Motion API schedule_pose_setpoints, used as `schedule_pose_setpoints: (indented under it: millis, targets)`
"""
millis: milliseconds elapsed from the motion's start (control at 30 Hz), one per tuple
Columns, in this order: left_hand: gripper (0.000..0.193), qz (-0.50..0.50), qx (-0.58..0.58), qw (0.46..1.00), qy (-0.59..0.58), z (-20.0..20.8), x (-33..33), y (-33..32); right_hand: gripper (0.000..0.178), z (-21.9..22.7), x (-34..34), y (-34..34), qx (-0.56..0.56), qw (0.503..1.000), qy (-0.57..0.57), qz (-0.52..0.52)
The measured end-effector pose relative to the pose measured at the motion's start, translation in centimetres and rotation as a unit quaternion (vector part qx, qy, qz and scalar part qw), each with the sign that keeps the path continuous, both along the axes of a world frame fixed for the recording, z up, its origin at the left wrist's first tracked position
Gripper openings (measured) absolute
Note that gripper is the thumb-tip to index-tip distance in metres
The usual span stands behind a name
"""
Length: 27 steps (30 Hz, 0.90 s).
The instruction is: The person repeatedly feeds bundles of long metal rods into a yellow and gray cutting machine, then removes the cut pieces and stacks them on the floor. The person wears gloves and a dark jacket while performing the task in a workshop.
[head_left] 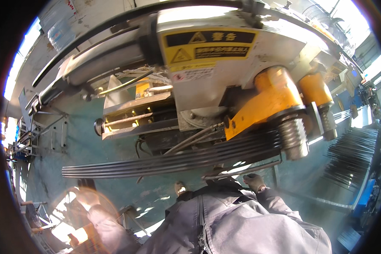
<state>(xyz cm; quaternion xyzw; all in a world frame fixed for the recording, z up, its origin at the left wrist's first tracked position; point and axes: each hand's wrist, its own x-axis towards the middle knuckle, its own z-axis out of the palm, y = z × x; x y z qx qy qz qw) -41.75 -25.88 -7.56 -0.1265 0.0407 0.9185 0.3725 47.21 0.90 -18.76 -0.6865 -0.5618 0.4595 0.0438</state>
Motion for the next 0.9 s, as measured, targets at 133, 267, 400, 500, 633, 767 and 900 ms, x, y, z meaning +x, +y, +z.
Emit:
schedule_pose_setpoints:
  millis: [133,267,400,500,633,767,900]
  targets:
    - [0.058,0.018,-0.360,0.927,0.101,-5.2,17.1,4.7,0.038,0.7,3.5,4.3,0.099,0.957,-0.127,0.241]
    - [0.054,-0.125,-0.386,0.914,-0.015,-5.6,33.5,11.1,0.038,3.1,5.3,7.0,0.063,0.978,-0.094,0.176]
    - [0.048,-0.269,-0.335,0.903,0.019,-4.7,39.9,13.9,0.039,7.1,4.7,6.5,0.182,0.956,-0.031,0.230]
    - [0.044,-0.279,-0.410,0.867,0.032,-5.0,38.3,13.9,0.041,12.9,2.8,3.9,0.169,0.963,-0.076,0.196]
    - [0.040,-0.408,-0.153,0.884,0.172,-6.0,33.6,13.8,0.042,25.0,0.0,-0.8,0.137,0.989,-0.026,0.054]
    - [0.031,-0.395,-0.260,0.873,0.122,-7.0,33.0,13.9,0.024,35.9,-4.6,-2.3,0.352,0.908,0.204,0.098]
    - [0.013,-0.398,-0.432,0.801,0.117,-8.7,36.1,13.9,0.025,44.4,-8.9,-2.8,0.445,0.755,0.447,0.179]
